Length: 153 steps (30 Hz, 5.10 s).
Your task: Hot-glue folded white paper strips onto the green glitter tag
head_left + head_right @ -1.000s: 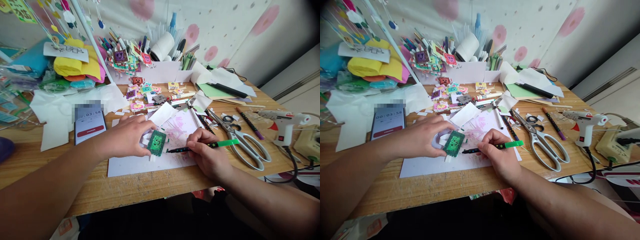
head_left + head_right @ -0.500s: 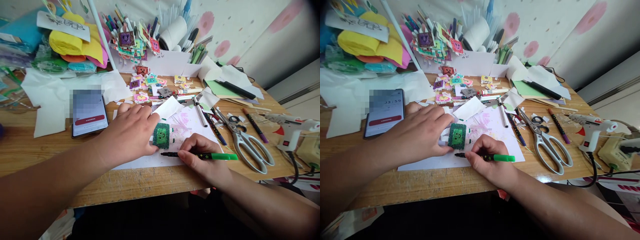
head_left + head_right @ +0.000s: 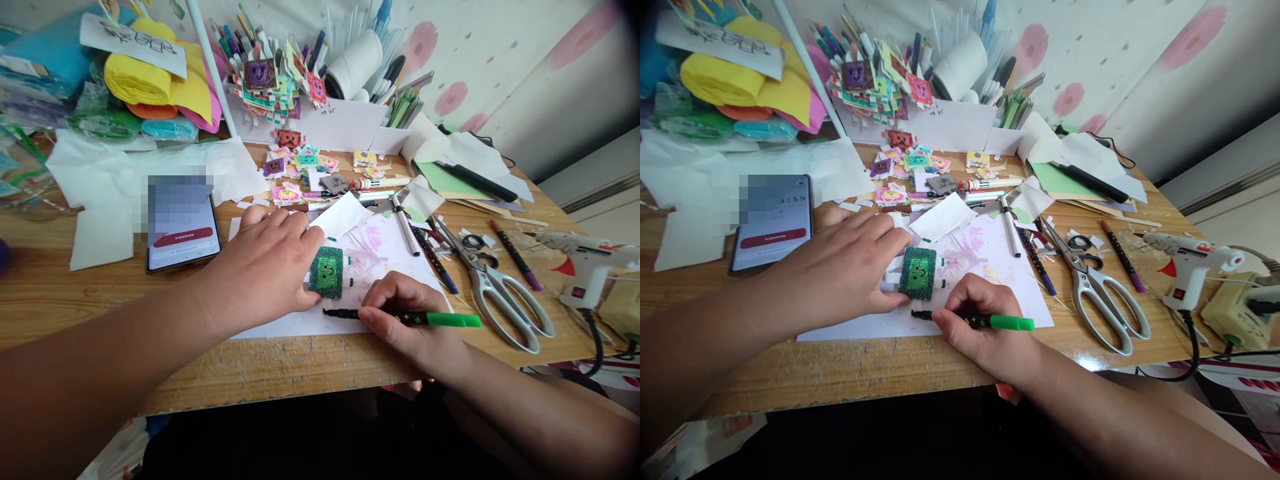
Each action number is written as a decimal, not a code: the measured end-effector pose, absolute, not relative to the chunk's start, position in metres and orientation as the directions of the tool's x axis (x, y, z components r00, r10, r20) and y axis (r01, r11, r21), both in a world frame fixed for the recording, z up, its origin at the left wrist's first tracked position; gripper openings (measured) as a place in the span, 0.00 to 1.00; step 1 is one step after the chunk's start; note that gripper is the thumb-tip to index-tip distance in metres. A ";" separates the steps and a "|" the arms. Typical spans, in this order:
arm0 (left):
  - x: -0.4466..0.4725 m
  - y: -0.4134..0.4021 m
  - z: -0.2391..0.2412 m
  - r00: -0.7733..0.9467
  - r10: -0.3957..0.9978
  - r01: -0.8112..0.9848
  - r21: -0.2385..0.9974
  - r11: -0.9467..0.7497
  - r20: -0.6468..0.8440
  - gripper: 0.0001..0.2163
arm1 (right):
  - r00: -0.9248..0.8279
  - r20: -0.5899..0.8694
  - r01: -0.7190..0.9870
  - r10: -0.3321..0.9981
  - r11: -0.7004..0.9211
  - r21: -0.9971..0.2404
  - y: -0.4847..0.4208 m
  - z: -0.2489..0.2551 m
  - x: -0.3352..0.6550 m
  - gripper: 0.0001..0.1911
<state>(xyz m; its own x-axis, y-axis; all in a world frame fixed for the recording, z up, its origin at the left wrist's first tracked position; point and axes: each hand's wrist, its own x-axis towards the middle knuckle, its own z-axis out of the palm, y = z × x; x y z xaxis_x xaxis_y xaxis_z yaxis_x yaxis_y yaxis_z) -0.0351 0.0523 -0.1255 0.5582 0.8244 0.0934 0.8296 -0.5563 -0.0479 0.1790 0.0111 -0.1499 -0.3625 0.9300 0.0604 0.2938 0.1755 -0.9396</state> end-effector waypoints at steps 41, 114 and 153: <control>-0.034 0.047 -0.119 0.523 0.850 0.850 0.030 -0.525 0.053 0.20 | -0.311 0.076 0.402 0.947 0.203 -0.893 0.014 -0.151 0.180 0.12; -0.018 0.032 -0.107 0.631 0.776 0.519 0.744 -0.421 0.000 0.16 | -0.358 0.149 -0.027 0.922 0.150 -0.988 0.010 -0.127 0.183 0.10; -0.056 0.148 -0.018 0.205 0.971 0.956 0.188 -0.226 0.123 0.11 | -0.594 0.186 0.749 0.782 0.623 -0.224 0.020 -0.109 0.271 0.26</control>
